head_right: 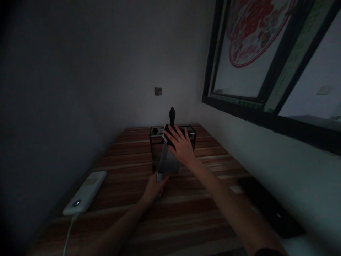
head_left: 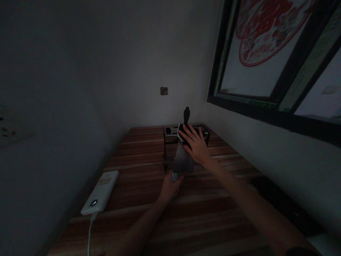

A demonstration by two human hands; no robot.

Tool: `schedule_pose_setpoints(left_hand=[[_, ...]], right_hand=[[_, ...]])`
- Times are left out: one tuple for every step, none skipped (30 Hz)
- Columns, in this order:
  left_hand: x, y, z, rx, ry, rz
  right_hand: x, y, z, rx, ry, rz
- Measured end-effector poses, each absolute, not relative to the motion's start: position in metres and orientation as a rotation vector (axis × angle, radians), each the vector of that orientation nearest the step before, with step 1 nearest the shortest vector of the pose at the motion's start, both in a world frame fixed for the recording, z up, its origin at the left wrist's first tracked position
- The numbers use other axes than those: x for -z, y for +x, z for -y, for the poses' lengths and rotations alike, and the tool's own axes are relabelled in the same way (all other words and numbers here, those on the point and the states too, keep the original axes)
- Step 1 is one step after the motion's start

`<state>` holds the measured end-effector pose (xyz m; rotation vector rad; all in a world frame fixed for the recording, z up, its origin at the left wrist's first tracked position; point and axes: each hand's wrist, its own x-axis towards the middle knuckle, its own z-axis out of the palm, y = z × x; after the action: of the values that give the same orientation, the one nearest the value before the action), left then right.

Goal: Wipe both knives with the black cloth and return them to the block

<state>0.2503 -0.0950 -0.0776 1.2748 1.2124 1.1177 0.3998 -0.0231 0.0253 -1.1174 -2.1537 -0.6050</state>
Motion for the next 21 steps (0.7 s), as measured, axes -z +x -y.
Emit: schedule_pose_setpoints(left_hand=[[0.077, 0.251, 0.095, -1.116, 1.272, -1.21], [0.076, 0.251, 0.096, -1.115, 1.263, -1.205], [0.076, 0.251, 0.096, -1.119, 1.252, -1.2], [0.075, 0.251, 0.096, -1.126, 1.241, -1.194], [0.075, 0.252, 0.096, -1.131, 1.233, -1.19], [0.075, 0.252, 0.096, -1.134, 1.228, -1.189], [0.075, 0.252, 0.096, -1.133, 1.23, -1.186], [0.075, 0.251, 0.096, -1.13, 1.239, -1.185], [0.075, 0.251, 0.096, -1.127, 1.252, -1.186], [0.076, 0.251, 0.096, -1.124, 1.265, -1.188], [0.076, 0.251, 0.095, -1.124, 1.276, -1.187], [0.077, 0.251, 0.095, -1.127, 1.284, -1.184], [0.077, 0.251, 0.095, -1.131, 1.29, -1.181], [0.077, 0.251, 0.095, -1.137, 1.291, -1.178], [0.077, 0.251, 0.095, -1.144, 1.292, -1.174], [0.077, 0.251, 0.095, -1.148, 1.291, -1.173], [0.077, 0.25, 0.095, -1.15, 1.287, -1.174], [0.077, 0.25, 0.095, -1.145, 1.281, -1.175], [0.077, 0.25, 0.096, -1.136, 1.275, -1.173], [0.077, 0.25, 0.096, -1.126, 1.271, -1.171], [0.077, 0.25, 0.096, -1.12, 1.268, -1.168]], right_hand=[[-0.026, 0.399, 0.023, 0.605, -1.121, 2.152], [-0.026, 0.399, 0.024, 0.605, -1.126, 2.149], [-0.026, 0.398, 0.024, 0.606, -1.129, 2.147], [-0.025, 0.398, 0.025, 0.606, -1.132, 2.144], [-0.025, 0.397, 0.025, 0.605, -1.134, 2.141], [-0.024, 0.397, 0.026, 0.602, -1.135, 2.137], [-0.024, 0.397, 0.026, 0.597, -1.135, 2.134], [-0.022, 0.396, 0.027, 0.592, -1.134, 2.132], [-0.021, 0.396, 0.028, 0.588, -1.133, 2.133], [-0.019, 0.396, 0.029, 0.586, -1.13, 2.136], [-0.017, 0.396, 0.03, 0.584, -1.128, 2.143], [-0.015, 0.396, 0.032, 0.584, -1.126, 2.151], [-0.012, 0.396, 0.034, 0.584, -1.124, 2.161], [-0.009, 0.396, 0.037, 0.583, -1.123, 2.171], [-0.006, 0.395, 0.04, 0.58, -1.121, 2.182], [-0.002, 0.395, 0.043, 0.576, -1.118, 2.192], [0.001, 0.394, 0.046, 0.572, -1.114, 2.2], [0.004, 0.393, 0.05, 0.567, -1.111, 2.211], [0.008, 0.393, 0.053, 0.562, -1.109, 2.224], [0.011, 0.392, 0.057, 0.558, -1.109, 2.238], [0.014, 0.392, 0.06, 0.555, -1.108, 2.252]])
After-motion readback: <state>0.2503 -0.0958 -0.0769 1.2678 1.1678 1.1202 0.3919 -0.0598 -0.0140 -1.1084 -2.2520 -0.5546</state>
